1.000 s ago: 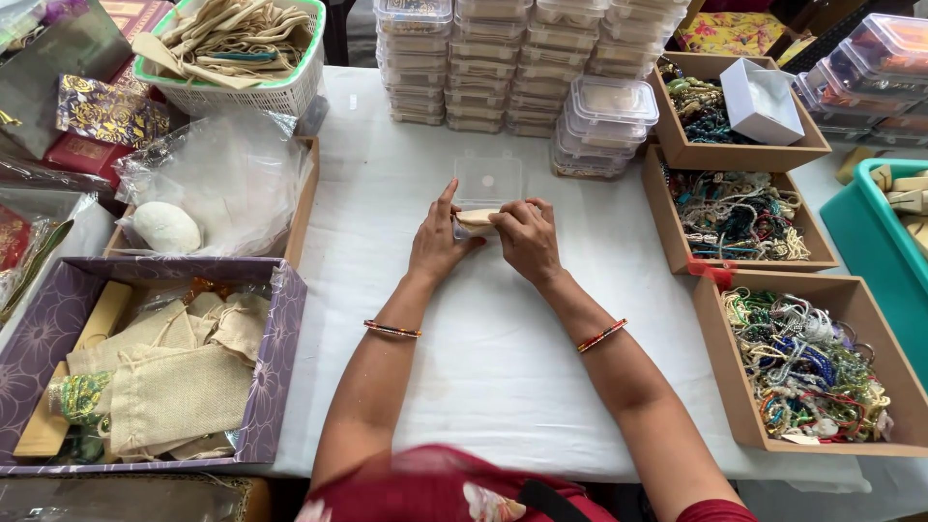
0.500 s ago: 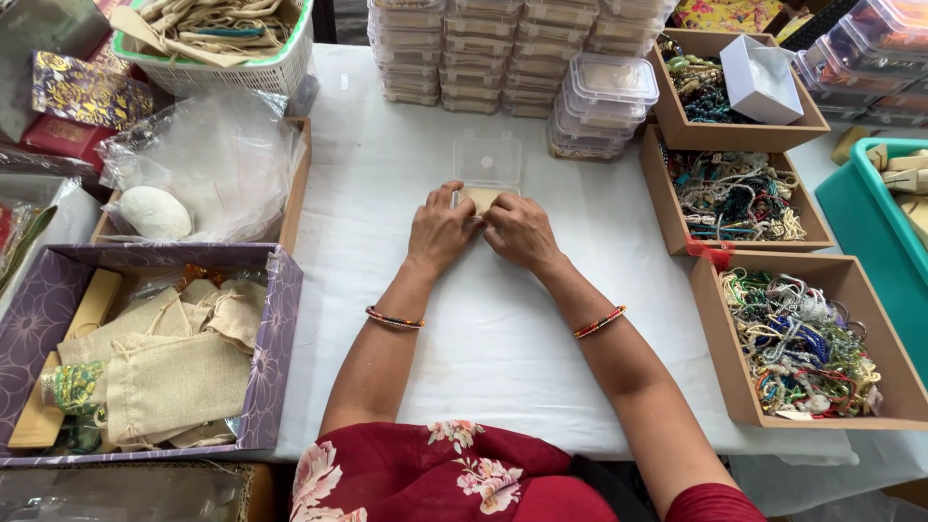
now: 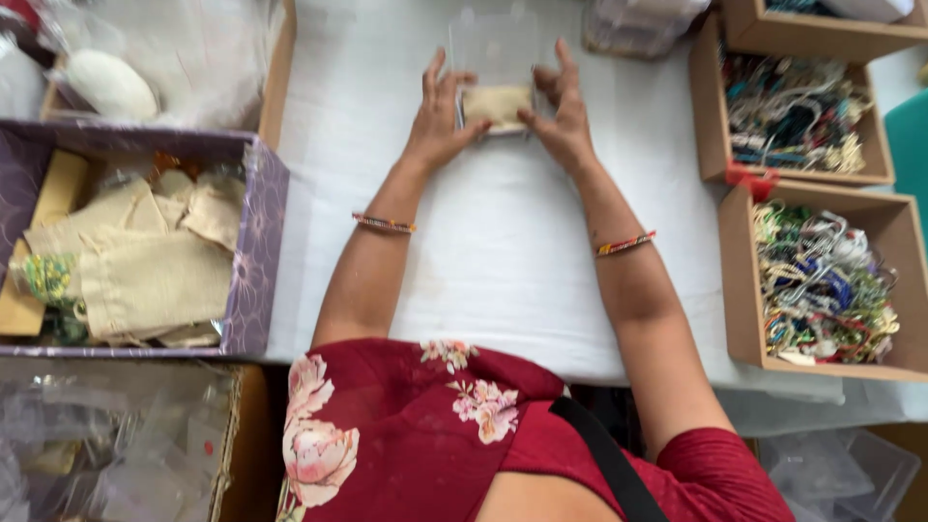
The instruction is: The person folds a small beige fabric pouch and places it into a clear plastic container, then stacks the container with others. They then pick up a beaded necklace, straighten it on the table, fold it, and place it into a clear plastic bag.
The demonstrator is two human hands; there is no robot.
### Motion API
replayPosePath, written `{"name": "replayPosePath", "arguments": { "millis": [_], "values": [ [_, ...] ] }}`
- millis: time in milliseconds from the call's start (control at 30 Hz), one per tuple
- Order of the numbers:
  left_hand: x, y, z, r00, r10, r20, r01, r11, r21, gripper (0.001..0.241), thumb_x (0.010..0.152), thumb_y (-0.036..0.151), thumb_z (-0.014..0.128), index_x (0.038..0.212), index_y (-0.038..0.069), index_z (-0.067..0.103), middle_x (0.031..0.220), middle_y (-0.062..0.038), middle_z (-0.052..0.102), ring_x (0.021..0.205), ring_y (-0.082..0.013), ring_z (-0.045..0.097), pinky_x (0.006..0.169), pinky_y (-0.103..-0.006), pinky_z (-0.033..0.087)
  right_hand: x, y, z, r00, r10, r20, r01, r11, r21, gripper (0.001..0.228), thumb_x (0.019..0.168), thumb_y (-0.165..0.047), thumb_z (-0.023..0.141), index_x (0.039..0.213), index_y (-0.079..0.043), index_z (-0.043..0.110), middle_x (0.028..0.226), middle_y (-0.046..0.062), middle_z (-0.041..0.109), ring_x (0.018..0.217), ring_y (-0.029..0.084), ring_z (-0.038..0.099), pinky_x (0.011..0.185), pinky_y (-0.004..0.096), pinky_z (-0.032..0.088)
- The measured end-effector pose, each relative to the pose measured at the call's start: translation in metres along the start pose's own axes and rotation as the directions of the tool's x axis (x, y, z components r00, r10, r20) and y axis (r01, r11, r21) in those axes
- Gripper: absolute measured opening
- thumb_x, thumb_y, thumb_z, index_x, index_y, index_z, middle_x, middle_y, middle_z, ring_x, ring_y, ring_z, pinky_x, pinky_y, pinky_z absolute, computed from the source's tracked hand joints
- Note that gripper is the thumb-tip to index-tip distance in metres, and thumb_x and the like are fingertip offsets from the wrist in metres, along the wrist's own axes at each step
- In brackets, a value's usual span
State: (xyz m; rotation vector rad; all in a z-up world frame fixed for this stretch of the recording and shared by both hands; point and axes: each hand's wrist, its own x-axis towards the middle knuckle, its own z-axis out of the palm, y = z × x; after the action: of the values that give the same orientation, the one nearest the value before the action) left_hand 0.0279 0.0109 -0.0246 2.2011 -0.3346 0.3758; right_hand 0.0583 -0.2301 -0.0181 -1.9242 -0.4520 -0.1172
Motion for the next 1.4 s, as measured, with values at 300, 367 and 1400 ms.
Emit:
{"name": "replayPosePath", "arguments": {
  "millis": [300,367,1400],
  "values": [
    [-0.005,-0.029,0.015,0.996,0.057,-0.071,-0.068,0.986,-0.151,0.115,0.081,0.030,0.102,0.161,0.026,0.021,0.148,-0.005,0.051,0.135,-0.0241,0.062,0.114,-0.0381,0.055,-0.007,-0.007,-0.015,0.985,-0.146,0.094,0.140,0.988,0.065,0.070,0.089,0.011,0.083,0.146,-0.016,0.052,0.140,0.007,0.048,0.135,0.026,0.058,0.112,0.038,0.060],
    [-0.006,-0.026,0.007,0.983,0.156,-0.100,-0.159,0.987,-0.018,0.094,0.073,0.035,0.105,0.148,0.026,0.050,0.139,-0.005,0.053,0.128,-0.0239,0.063,0.111,-0.0359,0.054,-0.007,-0.018,-0.022,0.963,-0.166,0.211,0.174,0.984,-0.020,0.062,0.084,0.001,0.087,0.139,-0.014,0.062,0.153,0.008,0.042,0.147,0.031,0.049,0.120,0.041,0.048],
    [-0.012,0.043,-0.030,1.000,0.006,-0.003,-0.007,0.897,-0.441,0.035,0.093,0.021,0.079,0.127,0.018,0.072,0.110,0.001,0.077,0.080,-0.0118,0.059,0.073,-0.0270,0.053,-0.019,-0.071,0.003,0.951,-0.306,0.037,0.309,0.947,-0.084,0.062,0.093,-0.013,0.080,0.148,-0.019,0.053,0.126,0.008,0.071,0.108,0.021,0.069,0.093,0.033,0.057]
  ]
}}
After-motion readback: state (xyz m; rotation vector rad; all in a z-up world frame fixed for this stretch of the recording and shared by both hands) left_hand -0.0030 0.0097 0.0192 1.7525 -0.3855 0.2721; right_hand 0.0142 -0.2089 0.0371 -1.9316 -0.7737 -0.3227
